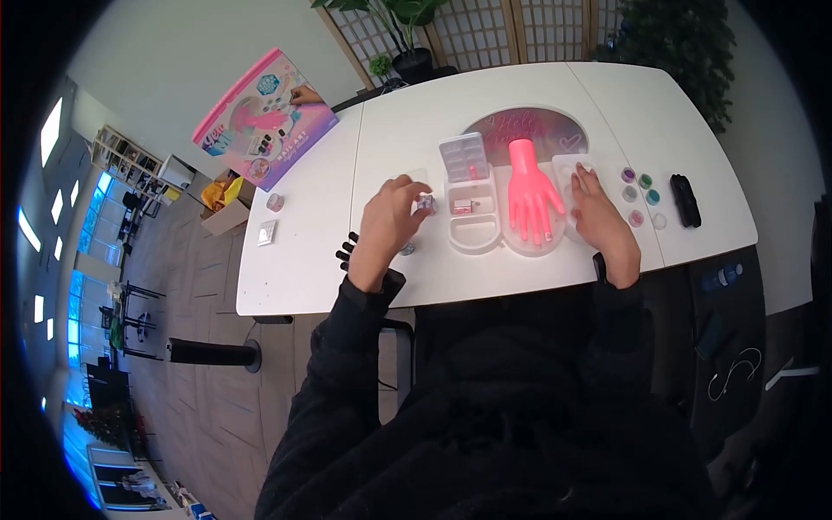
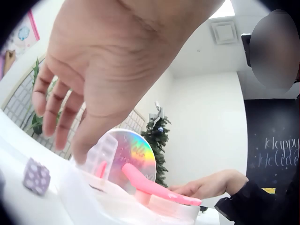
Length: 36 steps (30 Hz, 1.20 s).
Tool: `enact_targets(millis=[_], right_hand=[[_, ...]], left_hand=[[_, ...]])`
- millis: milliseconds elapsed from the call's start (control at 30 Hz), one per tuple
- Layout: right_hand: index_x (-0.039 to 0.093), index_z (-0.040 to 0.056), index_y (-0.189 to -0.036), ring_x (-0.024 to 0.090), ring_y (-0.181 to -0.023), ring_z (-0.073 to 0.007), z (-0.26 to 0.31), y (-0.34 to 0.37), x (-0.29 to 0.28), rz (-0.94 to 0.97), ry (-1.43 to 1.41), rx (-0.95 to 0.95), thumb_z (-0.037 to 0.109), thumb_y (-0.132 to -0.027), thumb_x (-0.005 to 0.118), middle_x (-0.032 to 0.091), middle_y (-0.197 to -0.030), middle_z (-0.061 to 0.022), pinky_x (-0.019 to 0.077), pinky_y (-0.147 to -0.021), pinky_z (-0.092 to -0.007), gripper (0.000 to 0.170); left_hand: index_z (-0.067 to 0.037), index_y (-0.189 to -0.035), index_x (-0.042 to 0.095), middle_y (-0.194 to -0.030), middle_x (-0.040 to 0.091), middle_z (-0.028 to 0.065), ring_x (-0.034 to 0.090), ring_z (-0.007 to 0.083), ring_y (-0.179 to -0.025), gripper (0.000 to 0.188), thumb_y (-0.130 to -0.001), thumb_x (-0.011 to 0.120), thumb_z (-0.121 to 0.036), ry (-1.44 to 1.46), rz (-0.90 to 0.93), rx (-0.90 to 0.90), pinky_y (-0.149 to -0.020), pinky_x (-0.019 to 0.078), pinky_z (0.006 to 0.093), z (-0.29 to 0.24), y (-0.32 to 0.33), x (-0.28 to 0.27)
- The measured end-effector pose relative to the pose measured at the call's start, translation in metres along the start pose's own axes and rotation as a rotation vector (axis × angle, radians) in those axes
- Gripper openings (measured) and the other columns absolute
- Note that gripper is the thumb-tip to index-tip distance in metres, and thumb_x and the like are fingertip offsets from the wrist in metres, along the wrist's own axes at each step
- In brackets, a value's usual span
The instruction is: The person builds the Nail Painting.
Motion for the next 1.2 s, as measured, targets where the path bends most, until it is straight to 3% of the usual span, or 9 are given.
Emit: enact_targets(millis=[167, 300, 433, 600, 733, 800, 900, 1000, 1200], right_hand=[[0.036, -0.0084, -0.153, 0.023, -0.155, -0.0402, -0.002, -0.002, 0.001, 0.008, -0.012, 0.004, -0.005, -0.090, 0.062, 0.022, -0.168, -0.0208, 0.0307, -0.124, -0.0390, 0.068], [0.036, -0.0081, -0.154, 0.023, -0.155, -0.0399, 0.001, -0.002, -0.001, 0.015, -0.005, 0.016, -0.005, -0.090, 0.062, 0.022, -0.169, -0.0207, 0.0305, -0.125, -0.0388, 0.069], [0.036, -0.0080, -0.154, 0.023, -0.156, -0.0396, -0.002, -0.003, 0.002, 0.009, -0.004, 0.008, -0.005, -0.090, 0.062, 0.022, -0.169, -0.0208, 0.0304, -0.125, -0.0388, 0.069], [0.036, -0.0081, -0.154, 0.022, -0.156, -0.0395, -0.005, -0.006, 0.004, 0.024, -0.020, 0.020, -0.006, -0.091, 0.060, 0.022, -0.169, -0.0209, 0.0297, -0.125, -0.0388, 0.068], [0.035, -0.0080, -0.154, 0.021, -0.156, -0.0396, -0.005, -0.006, 0.005, 0.016, 0.001, 0.002, -0.005, -0.091, 0.060, 0.021, -0.169, -0.0210, 0.0297, -0.125, -0.0388, 0.067], [0.035, -0.0080, -0.154, 0.021, -0.156, -0.0397, -0.006, -0.004, 0.003, 0.020, -0.002, 0.004, -0.005, -0.091, 0.059, 0.021, -0.169, -0.0210, 0.0297, -0.125, -0.0389, 0.067], [0.035, -0.0080, -0.154, 0.021, -0.156, -0.0397, 0.000, -0.002, 0.001, 0.030, 0.003, 0.007, -0.005, -0.092, 0.059, 0.021, -0.169, -0.0211, 0.0298, -0.125, -0.0389, 0.067], [0.035, -0.0081, -0.153, 0.022, -0.156, -0.0398, -0.001, -0.001, 0.002, 0.021, 0.003, 0.011, -0.006, -0.092, 0.060, 0.022, -0.168, -0.0213, 0.0302, -0.125, -0.0391, 0.067], [0.043, -0.0096, -0.148, 0.030, -0.152, -0.0429, 0.006, 0.003, -0.007, -0.083, -0.016, -0.030, -0.008, -0.090, 0.055, 0.033, -0.163, -0.0244, 0.0350, -0.122, -0.0413, 0.060]], left_hand=[[-0.007, -0.101, 0.077, -0.101, 0.070, 0.0111, 0.064, 0.0330, -0.104, 0.034, -0.069, 0.087, -0.011, -0.207, 0.224, -0.132, -0.086, 0.0556, 0.0443, 0.023, 0.038, 0.006], [-0.007, -0.099, 0.077, -0.097, 0.070, 0.0108, 0.065, 0.0329, -0.102, 0.031, -0.069, 0.085, -0.007, -0.205, 0.256, -0.012, -0.085, 0.0547, 0.0457, 0.025, 0.051, 0.030], [-0.005, -0.099, 0.076, -0.099, 0.071, 0.0113, 0.067, 0.0354, -0.094, 0.028, -0.072, 0.084, -0.006, -0.167, 0.196, -0.072, -0.083, 0.0557, 0.0454, 0.015, 0.040, 0.015], [0.004, -0.105, 0.070, -0.104, 0.072, 0.0143, 0.073, 0.0261, -0.083, 0.024, -0.085, 0.080, -0.002, 0.473, 0.037, 0.089, -0.082, 0.0629, 0.0341, -0.031, 0.004, -0.005], [0.004, -0.109, 0.067, -0.106, 0.071, 0.0143, 0.072, 0.0242, -0.097, 0.025, -0.086, 0.076, 0.004, 0.559, 0.029, 0.160, -0.089, 0.0632, 0.0328, -0.050, -0.021, 0.017], [0.002, -0.107, 0.069, -0.105, 0.072, 0.0130, 0.070, 0.0271, -0.102, 0.025, -0.084, 0.078, 0.000, 0.550, 0.000, 0.198, -0.089, 0.0613, 0.0360, -0.053, -0.028, 0.030], [-0.003, -0.104, 0.073, -0.101, 0.072, 0.0106, 0.065, 0.0338, -0.100, 0.029, -0.077, 0.082, -0.011, 0.237, -0.065, 0.221, -0.087, 0.0532, 0.0421, -0.057, -0.029, 0.040], [-0.004, -0.102, 0.075, -0.100, 0.072, 0.0099, 0.065, 0.0318, -0.096, 0.026, -0.077, 0.082, -0.009, 0.064, -0.056, 0.229, -0.084, 0.0537, 0.0413, -0.058, -0.027, 0.038], [-0.007, -0.102, 0.077, -0.098, 0.071, 0.0086, 0.064, 0.0302, -0.094, 0.023, -0.079, 0.079, -0.006, 0.119, -0.033, 0.326, -0.081, 0.0526, 0.0417, -0.061, -0.026, 0.035]])
Point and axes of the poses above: each hand's wrist, its own y-axis away from the middle knuckle, its own x-axis out of the palm, z = x × y, the point moved 10 cm from there along -y, towards the middle knuckle
